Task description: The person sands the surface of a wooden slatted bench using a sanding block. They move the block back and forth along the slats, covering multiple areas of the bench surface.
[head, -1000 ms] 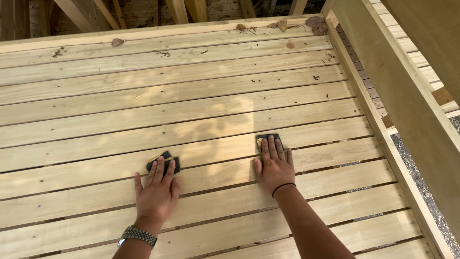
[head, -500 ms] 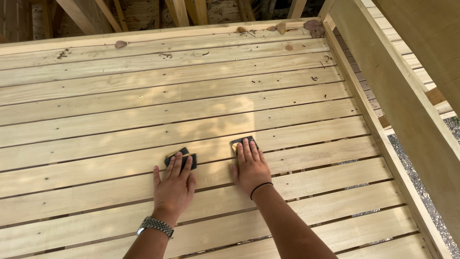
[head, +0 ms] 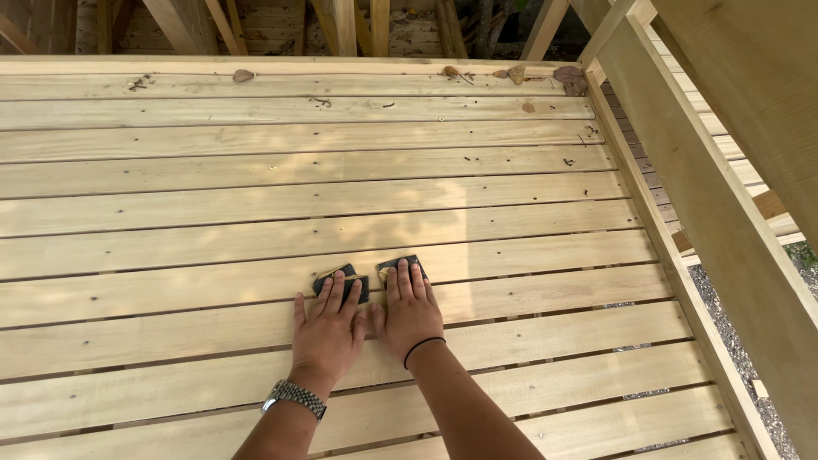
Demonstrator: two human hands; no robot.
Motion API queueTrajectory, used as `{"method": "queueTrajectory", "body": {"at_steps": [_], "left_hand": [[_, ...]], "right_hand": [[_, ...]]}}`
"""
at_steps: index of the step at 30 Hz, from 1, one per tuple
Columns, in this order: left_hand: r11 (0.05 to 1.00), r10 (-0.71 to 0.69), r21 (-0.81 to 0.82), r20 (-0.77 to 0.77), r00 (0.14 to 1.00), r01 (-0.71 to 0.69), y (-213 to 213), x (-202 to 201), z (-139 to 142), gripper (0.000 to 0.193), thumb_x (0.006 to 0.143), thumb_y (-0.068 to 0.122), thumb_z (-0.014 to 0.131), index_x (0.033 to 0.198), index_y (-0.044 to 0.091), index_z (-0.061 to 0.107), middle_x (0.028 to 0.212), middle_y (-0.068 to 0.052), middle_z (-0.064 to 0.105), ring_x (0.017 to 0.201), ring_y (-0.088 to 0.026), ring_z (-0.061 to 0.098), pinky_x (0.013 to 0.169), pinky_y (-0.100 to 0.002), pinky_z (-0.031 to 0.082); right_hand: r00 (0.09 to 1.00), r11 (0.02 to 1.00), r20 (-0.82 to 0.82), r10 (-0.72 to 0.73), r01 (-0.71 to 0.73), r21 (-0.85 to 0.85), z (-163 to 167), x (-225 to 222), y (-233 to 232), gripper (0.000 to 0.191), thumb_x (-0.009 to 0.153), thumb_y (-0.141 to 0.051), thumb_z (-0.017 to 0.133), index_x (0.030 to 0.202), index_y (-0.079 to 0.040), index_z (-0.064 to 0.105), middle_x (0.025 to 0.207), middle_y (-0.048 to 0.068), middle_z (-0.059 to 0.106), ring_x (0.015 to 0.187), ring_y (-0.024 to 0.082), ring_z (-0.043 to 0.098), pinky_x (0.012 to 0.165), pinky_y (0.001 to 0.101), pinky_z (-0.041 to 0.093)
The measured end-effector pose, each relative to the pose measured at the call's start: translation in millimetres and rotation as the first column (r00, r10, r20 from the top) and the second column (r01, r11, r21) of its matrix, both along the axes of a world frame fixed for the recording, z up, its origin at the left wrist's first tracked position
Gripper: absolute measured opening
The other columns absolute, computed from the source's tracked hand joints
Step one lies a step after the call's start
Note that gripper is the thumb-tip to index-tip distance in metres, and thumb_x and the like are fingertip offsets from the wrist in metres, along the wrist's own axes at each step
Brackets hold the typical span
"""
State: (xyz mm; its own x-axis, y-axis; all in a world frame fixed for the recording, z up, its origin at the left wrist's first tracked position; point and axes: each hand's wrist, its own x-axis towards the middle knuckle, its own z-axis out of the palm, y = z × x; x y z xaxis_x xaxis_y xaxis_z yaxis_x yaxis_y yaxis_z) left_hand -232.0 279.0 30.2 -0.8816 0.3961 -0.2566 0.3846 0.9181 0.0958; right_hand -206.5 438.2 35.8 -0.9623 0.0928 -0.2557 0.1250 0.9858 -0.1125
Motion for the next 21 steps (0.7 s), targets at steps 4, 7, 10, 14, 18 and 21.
{"method": "queueTrajectory", "body": {"at_steps": [4, 7, 10, 14, 18, 21], "left_hand": [[0.995, 0.071, -0.065, -0.092, 0.993, -0.077, -72, -19, 13, 0.058, 0.1, 0.049, 0.026, 0.155, 0.033, 0.031, 0.167, 0.004, 0.02, 0.151, -0.012, 0.021, 0.122, -0.058, 0.009], [0.985, 0.124, -0.106, -0.118, 0.985, -0.136, -122, -39, 18, 0.062, 0.097, 0.05, 0.026, 0.158, 0.035, 0.03, 0.169, 0.003, 0.019, 0.15, -0.013, 0.021, 0.12, -0.059, 0.008], [0.988, 0.114, -0.092, -0.133, 0.985, -0.127, -126, -44, 13, 0.062, 0.097, 0.053, 0.028, 0.156, 0.032, 0.031, 0.167, -0.001, 0.02, 0.15, -0.017, 0.021, 0.118, -0.057, 0.01], [0.994, -0.044, -0.098, -0.066, 0.997, 0.038, -96, -33, 8, 0.063, 0.099, 0.057, 0.031, 0.156, 0.031, 0.03, 0.167, -0.001, 0.018, 0.153, -0.015, 0.02, 0.122, -0.056, 0.009], [0.996, -0.068, -0.056, -0.014, 0.998, 0.068, -109, -39, 8, 0.062, 0.097, 0.053, 0.033, 0.156, 0.036, 0.03, 0.168, 0.004, 0.017, 0.152, -0.012, 0.02, 0.122, -0.058, 0.006], [0.999, -0.032, -0.031, -0.11, 0.993, 0.029, -164, -66, 4, 0.065, 0.095, 0.053, 0.034, 0.158, 0.036, 0.033, 0.169, 0.004, 0.019, 0.149, -0.012, 0.022, 0.12, -0.059, 0.007]], "right_hand": [[0.988, 0.983, -0.058, -0.142, 0.147, 0.11, 6, 9, 51, 0.07, 0.103, -0.049, 0.029, 0.159, -0.007, 0.021, 0.168, 0.012, 0.018, 0.155, 0.026, 0.015, 0.125, 0.0405, 0.014], [0.94, 0.936, -0.022, -0.34, 0.34, 0.087, 20, 12, 94, 0.071, 0.101, -0.05, 0.029, 0.159, -0.009, 0.02, 0.167, 0.01, 0.016, 0.154, 0.025, 0.015, 0.124, 0.0405, 0.014], [0.903, 0.897, -0.012, -0.43, 0.428, 0.109, 28, 6, 73, 0.074, 0.1, -0.051, 0.033, 0.159, -0.007, 0.022, 0.168, 0.013, 0.018, 0.155, 0.028, 0.016, 0.126, 0.0396, 0.016], [0.974, 0.975, -0.053, -0.221, 0.223, 0.022, 18, -19, -40, 0.075, 0.099, -0.048, 0.036, 0.156, 0.0, 0.023, 0.165, 0.02, 0.017, 0.153, 0.036, 0.014, 0.122, 0.0437, 0.013], [0.994, 0.991, -0.014, -0.107, 0.106, -0.081, 4, -25, -107, 0.07, 0.1, -0.044, 0.035, 0.157, -0.004, 0.026, 0.167, 0.016, 0.019, 0.154, 0.033, 0.016, 0.124, 0.0439, 0.013], [0.988, 0.989, -0.042, -0.148, 0.147, -0.028, 5, -24, -70, 0.067, 0.101, -0.042, 0.032, 0.157, -0.005, 0.026, 0.167, 0.013, 0.021, 0.153, 0.028, 0.019, 0.124, 0.0403, 0.015]]}}
